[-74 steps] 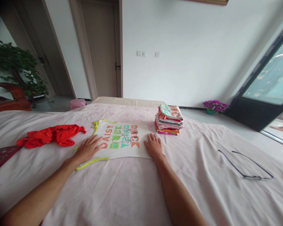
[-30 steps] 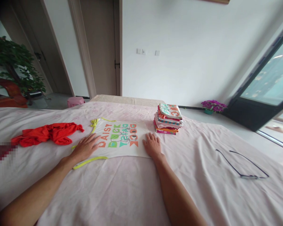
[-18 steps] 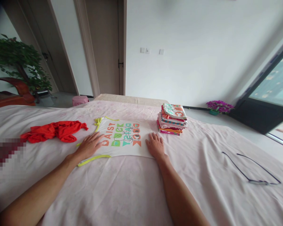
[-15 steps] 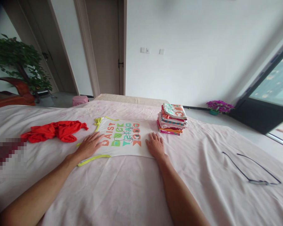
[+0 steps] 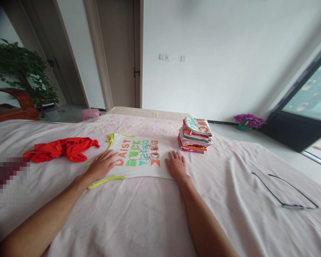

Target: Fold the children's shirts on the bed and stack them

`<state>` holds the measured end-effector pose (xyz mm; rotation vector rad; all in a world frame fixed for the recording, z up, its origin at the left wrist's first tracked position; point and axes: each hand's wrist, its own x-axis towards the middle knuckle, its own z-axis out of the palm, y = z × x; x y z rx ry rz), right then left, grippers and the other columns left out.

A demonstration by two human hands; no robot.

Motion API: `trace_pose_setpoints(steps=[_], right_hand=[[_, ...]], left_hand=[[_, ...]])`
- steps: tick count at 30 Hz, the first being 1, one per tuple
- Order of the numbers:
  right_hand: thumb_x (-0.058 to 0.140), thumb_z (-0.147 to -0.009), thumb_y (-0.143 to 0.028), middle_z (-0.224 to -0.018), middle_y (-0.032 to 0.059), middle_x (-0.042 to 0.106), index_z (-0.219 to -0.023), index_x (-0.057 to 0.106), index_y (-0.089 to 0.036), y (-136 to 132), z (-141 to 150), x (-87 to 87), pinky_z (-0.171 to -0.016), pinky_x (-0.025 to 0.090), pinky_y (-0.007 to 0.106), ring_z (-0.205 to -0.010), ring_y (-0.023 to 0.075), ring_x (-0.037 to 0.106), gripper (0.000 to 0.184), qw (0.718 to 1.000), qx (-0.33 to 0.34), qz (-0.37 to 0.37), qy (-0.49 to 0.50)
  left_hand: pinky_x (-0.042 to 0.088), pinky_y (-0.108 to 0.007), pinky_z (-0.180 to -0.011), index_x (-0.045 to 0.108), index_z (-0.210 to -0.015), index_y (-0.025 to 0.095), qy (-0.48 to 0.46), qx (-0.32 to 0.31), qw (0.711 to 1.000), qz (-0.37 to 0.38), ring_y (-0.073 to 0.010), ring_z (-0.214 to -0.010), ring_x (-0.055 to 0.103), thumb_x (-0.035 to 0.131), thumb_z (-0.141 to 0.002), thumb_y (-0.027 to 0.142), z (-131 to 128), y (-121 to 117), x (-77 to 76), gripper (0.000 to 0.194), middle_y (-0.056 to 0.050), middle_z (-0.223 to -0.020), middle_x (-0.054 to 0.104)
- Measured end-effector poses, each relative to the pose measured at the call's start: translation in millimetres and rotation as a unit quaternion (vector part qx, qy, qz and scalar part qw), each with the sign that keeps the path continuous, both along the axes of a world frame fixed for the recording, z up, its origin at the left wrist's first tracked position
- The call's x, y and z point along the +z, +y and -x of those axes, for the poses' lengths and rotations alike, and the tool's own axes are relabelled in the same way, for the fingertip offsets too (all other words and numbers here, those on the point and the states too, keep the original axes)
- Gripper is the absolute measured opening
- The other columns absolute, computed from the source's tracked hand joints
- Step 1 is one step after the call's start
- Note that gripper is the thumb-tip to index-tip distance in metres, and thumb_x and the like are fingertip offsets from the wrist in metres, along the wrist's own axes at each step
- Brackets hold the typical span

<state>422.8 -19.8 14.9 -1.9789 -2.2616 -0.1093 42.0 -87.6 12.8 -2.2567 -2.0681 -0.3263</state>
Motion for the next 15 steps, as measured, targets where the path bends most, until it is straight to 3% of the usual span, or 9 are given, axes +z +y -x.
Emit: trace_pose_setpoints(steps=[10,15], right_hand=[[0.029,-0.101,-0.045,-0.157,0.0055,0.035,-0.148,0.04,-0.024,-0.8,0.2,0.3,-0.117,0.018,0.043,-0.144,0.0237,0.027,0.053,1.0,-0.001,-0.002,0.01],[0.03,-0.101,-0.045,-0.157,0.0058,0.035,-0.148,0.039,-0.024,-0.2,-0.2,0.3,-0.117,0.018,0.043,-0.144,0.0239,0.027,0.053,1.0,0.002,-0.001,0.01]], left_hand=[[0.029,-0.047,-0.114,0.045,-0.146,0.027,-0.009,-0.002,1.0,-0.005,-0.0283,-0.141,0.036,0.034,-0.097,0.04,1.9,1.6,-1.9,0.051,-0.009,-0.155,0.039],[0.033,-0.042,-0.115,0.05,-0.14,0.02,-0.092,-0.022,0.995,-0.042,-0.0248,-0.137,0.042,0.042,-0.093,0.038,1.7,2.7,0.8,0.051,-0.01,-0.15,0.046]])
